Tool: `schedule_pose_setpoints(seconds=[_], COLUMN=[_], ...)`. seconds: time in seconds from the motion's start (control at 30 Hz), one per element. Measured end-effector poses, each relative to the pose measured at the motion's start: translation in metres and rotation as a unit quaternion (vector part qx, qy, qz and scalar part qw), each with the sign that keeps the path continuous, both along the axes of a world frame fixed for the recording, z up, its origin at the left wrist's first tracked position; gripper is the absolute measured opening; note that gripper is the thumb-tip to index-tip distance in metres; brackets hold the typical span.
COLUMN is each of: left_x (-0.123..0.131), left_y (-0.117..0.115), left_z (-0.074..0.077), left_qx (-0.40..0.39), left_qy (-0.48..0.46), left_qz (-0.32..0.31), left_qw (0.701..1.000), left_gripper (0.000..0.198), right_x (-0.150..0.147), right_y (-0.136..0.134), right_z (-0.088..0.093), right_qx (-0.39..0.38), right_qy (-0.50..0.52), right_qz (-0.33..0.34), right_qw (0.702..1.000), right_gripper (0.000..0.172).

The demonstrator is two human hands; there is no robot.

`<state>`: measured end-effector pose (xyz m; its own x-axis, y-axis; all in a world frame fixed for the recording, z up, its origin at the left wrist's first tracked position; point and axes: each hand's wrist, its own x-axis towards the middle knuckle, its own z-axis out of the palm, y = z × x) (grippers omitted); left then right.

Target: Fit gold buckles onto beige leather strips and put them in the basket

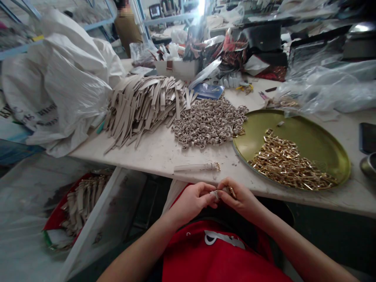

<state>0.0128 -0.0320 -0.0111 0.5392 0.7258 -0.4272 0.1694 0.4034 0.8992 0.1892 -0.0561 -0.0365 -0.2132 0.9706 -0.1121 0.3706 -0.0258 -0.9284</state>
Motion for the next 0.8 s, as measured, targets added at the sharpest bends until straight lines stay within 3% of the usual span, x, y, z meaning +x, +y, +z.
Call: schedule_pose_setpoints(seconds=[0.13,0.37,0.47,0.6,0.7,0.8], left_x=[0.000,0.002,0.002,0.004,0.004,0.000], left_y=[0.002,0.001,0.005,0.010,0.011,0.011], left_z=[-0.005,-0.011,-0.009,-0.010,-0.009,-0.004], left_qx=[0.000,0.005,-0.044,-0.059,-0.038,0.017], left_qy=[0.028,0.020,-0.035,-0.049,-0.011,0.062], left_qz=[-0.012,-0.050,-0.068,-0.035,-0.044,-0.111], left_qw=[1.000,0.999,0.996,0.996,0.998,0.992], left_gripper=[0.026,0.029,0.035,0.032,0.026,0.029], right_x=[0.001,0.005,0.006,0.004,0.002,0.001], right_y=[0.003,0.007,0.005,0.001,-0.002,-0.006], right_z=[0.006,0.005,-0.001,-0.006,-0.008,-0.009], right_qx=[0.046,0.052,0.024,0.007,-0.013,-0.015], right_qy=[-0.071,-0.137,-0.087,-0.019,0.046,0.084], right_qz=[0.057,0.118,0.090,0.067,0.032,-0.032], right_qw=[0.995,0.982,0.992,0.998,0.998,0.996], right_gripper=[0.008,0.014,0.011,0.015,0.018,0.021])
